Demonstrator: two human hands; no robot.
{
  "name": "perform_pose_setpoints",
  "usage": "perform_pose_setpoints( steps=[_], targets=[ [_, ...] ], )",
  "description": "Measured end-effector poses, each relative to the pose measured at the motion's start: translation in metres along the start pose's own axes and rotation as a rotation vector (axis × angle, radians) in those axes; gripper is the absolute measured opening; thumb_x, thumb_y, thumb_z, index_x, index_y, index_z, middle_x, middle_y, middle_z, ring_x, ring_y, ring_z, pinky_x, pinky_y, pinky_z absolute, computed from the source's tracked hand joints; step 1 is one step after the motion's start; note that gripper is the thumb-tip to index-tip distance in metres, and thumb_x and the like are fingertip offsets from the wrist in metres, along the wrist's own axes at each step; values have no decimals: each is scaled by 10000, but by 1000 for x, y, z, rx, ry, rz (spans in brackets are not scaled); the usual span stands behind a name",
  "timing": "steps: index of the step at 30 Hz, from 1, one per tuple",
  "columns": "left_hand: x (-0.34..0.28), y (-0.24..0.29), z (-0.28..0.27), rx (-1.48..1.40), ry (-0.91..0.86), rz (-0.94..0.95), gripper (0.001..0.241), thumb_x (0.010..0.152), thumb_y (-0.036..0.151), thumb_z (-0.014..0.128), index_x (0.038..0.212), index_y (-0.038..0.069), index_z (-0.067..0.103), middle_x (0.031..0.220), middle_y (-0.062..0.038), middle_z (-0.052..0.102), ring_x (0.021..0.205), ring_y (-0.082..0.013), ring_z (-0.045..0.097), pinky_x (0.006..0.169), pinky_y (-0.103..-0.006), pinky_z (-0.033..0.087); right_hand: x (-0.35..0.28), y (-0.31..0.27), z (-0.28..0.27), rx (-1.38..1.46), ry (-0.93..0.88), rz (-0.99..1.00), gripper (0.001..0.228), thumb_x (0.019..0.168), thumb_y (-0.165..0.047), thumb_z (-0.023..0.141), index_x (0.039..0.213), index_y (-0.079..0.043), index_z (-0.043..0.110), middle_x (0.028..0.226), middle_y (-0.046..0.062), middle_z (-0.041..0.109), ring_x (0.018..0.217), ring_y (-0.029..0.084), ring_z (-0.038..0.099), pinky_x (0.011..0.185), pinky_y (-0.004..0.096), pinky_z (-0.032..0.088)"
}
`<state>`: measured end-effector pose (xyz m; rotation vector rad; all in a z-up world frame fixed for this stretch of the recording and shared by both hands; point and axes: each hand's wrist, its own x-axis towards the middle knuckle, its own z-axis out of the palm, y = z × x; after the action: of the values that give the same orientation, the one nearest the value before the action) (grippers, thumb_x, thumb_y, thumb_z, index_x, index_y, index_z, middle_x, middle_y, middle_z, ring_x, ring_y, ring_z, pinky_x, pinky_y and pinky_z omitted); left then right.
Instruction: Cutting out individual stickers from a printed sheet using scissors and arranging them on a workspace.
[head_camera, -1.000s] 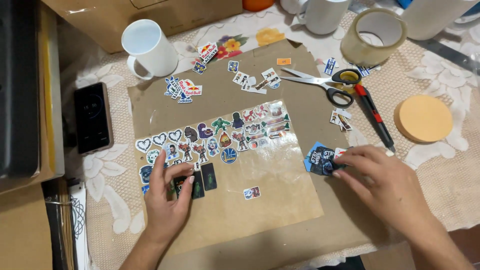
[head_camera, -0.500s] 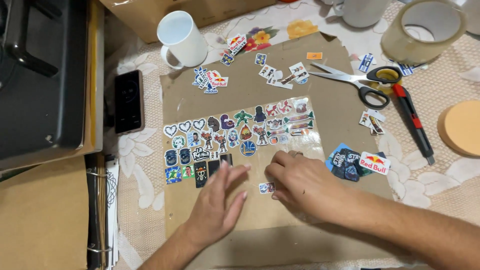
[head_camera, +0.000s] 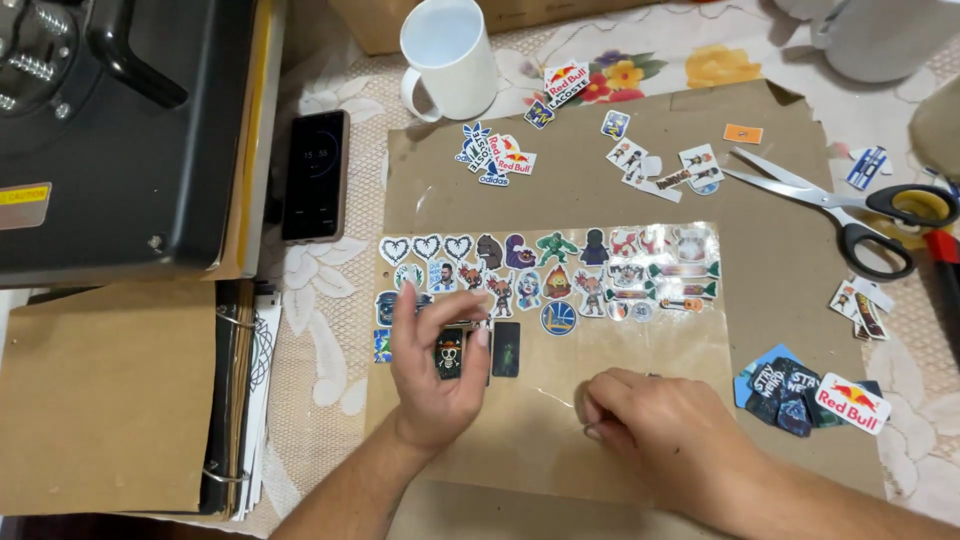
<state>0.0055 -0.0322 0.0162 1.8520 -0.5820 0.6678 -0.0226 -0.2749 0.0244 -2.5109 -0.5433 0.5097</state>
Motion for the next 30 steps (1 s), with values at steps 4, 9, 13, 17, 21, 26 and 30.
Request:
perform_pose_setpoints(
  steps=[4, 9, 13, 17, 21, 26, 30],
  targets=[
    [-5, 7, 6, -32, -107, 88, 784, 971, -108, 567, 1582, 28, 94, 1146, -175, 734, 1047, -268, 741, 1026, -387, 581, 5, -9, -14, 649, 385, -362, 47, 855, -90, 716, 809, -92, 708, 837, 37, 775, 726, 117, 748, 663, 211, 573],
    [-4, 30, 11, -218, -294, 175, 852, 1003, -139, 566, 1612, 102, 22, 1251, -119, 700, 838, -300, 694, 828, -435, 608, 0, 0, 3, 743, 524, -482, 107, 820, 2, 710, 779, -97, 713, 862, 42, 790, 770, 167, 781, 725, 257, 607],
    [-12, 33, 4, -62, -455, 36, 290, 993, 174, 717, 1264, 201, 619, 968, -94, 658, 801, -260, 682, 807, -381, 572, 5, -2, 0, 690, 557, -564, 51, 858, -83, 696, 821, -97, 727, 903, 57, 771, 813, 200, 787, 769, 282, 586],
    [-23, 29, 3, 2, -421, 80, 283, 959, 222, 760, 1222, 234, 655, 1023, -29, 632, 911, -152, 715, 888, -346, 608, 4, 3, 7, 630, 593, -539, 84, 851, -55, 702, 818, -128, 727, 808, 6, 701, 694, 160, 678, 656, 260, 536],
    [-25, 29, 4, 40, -393, 137, 358, 948, 246, 802, 1267, 223, 641, 1109, -22, 591, 943, -135, 707, 869, -359, 623, 6, 1, 5, 647, 591, -580, 85, 891, -96, 661, 822, -102, 710, 814, 21, 715, 697, 178, 719, 704, 285, 551],
    [-19, 35, 4, 27, -357, 168, 315, 961, 157, 771, 1250, 181, 651, 1054, -48, 613, 905, -167, 712, 854, -358, 622, 6, -2, 3, 614, 595, -595, 108, 895, -94, 652, 805, -79, 710, 818, 42, 713, 707, 186, 705, 694, 275, 554],
    [-15, 41, 6, 58, -313, 187, 238, 958, 144, 751, 1188, 149, 692, 1000, -38, 645, 850, -160, 713, 800, -323, 612, 5, -5, 4, 504, 660, -604, 90, 881, -104, 675, 794, -111, 698, 804, 9, 697, 704, 174, 699, 675, 265, 545]
  ],
)
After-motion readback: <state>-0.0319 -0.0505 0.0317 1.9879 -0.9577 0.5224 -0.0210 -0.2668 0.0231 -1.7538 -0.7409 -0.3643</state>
